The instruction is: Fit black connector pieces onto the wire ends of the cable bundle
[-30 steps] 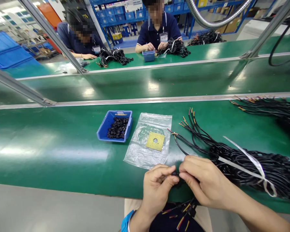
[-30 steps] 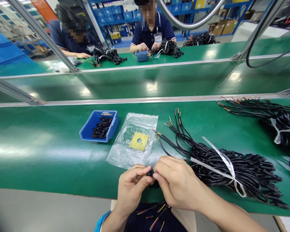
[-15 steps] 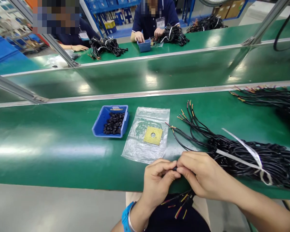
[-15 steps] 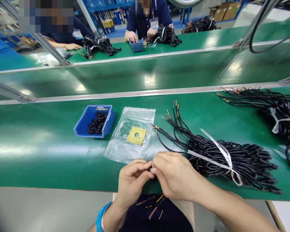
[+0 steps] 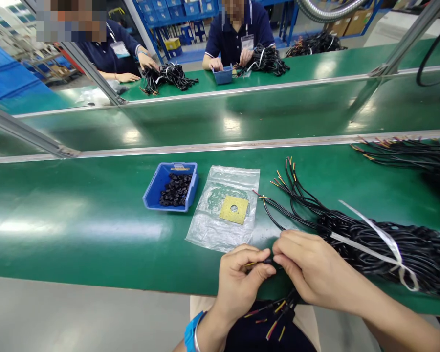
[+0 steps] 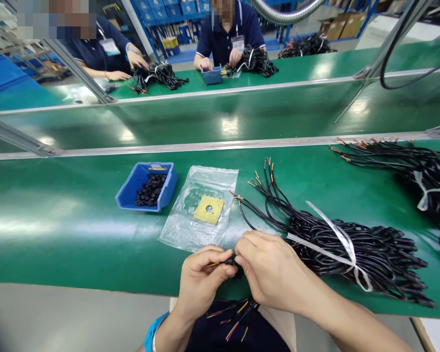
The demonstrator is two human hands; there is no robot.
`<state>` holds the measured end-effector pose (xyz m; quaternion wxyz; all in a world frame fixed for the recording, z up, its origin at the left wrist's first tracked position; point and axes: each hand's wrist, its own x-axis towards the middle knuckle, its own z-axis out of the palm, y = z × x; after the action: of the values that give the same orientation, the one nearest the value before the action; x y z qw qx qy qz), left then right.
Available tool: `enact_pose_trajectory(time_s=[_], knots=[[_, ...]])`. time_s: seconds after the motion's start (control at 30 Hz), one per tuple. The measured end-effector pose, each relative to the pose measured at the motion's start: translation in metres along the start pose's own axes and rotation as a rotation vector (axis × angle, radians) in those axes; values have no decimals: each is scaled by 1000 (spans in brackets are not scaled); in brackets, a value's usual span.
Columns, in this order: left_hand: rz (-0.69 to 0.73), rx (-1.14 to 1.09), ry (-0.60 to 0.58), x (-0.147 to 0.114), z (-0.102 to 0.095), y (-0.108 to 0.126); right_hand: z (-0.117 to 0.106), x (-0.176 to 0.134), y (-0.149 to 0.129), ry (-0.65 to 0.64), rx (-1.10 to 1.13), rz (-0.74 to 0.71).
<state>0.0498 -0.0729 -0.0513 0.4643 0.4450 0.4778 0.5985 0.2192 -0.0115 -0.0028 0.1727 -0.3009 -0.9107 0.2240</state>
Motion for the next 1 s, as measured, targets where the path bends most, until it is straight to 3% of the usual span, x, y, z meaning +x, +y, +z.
enact_pose_trajectory(time_s=[0.17, 0.63, 0.83, 1.0], knots=[[36, 32, -11, -1, 1, 0, 1, 0, 0, -26, -5, 2], [-61, 1, 2, 0, 3, 0, 2, 0, 1, 18, 30, -12], [-195, -368, 106, -2, 4, 0, -4, 2, 0, 57, 64, 30], [-271, -512, 141, 1, 3, 1, -2, 6, -2, 62, 36, 18]])
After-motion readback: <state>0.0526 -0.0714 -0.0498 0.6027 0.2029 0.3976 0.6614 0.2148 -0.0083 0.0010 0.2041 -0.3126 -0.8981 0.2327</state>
